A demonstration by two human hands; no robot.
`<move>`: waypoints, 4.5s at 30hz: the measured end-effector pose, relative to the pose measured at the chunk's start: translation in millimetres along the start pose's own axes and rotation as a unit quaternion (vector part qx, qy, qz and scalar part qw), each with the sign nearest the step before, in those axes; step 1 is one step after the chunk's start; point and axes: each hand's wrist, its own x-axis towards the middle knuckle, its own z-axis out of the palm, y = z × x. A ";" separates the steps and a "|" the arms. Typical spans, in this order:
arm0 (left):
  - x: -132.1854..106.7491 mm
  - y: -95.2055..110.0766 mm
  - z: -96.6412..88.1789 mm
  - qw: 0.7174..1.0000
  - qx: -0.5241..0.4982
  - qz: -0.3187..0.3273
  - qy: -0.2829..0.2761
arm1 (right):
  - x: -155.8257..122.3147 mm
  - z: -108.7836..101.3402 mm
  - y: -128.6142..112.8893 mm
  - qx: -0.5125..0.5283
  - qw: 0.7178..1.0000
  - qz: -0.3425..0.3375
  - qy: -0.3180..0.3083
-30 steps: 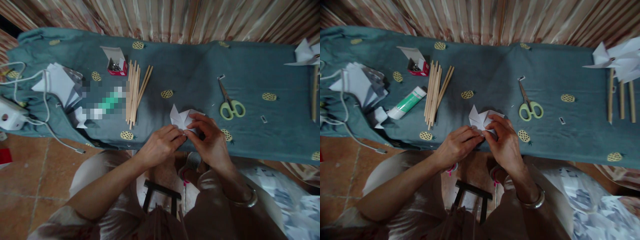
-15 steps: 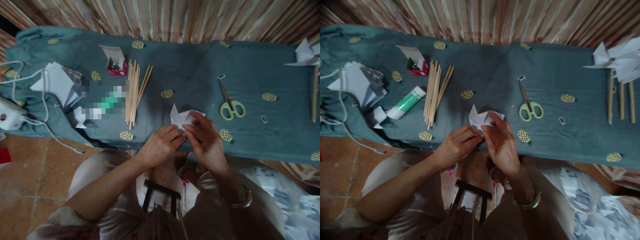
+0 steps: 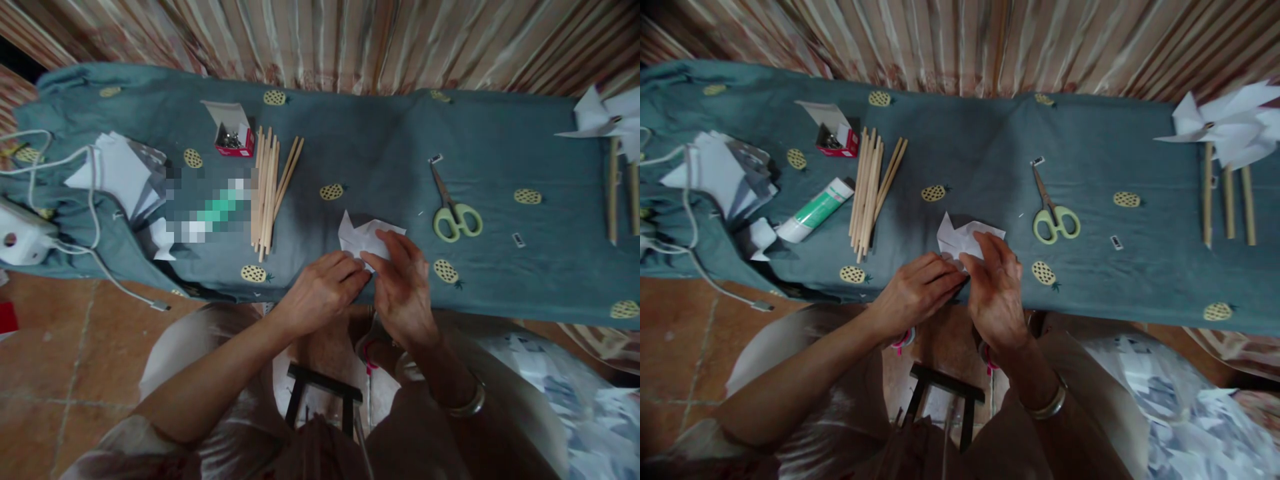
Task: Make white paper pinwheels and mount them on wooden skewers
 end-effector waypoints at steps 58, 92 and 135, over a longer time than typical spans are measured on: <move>5.8 -0.6 -4.9 0.995 0.103 0.017 0.002 | 5.7 -33.7 4.9 0.103 0.975 0.195 -0.012; -0.9 1.4 -9.4 0.999 0.033 0.007 0.009 | 5.8 -34.6 17.1 0.231 0.962 0.122 -0.076; -1.8 2.3 -3.2 1.000 -0.001 -0.003 0.005 | 10.9 -14.2 0.5 0.095 0.989 0.112 -0.001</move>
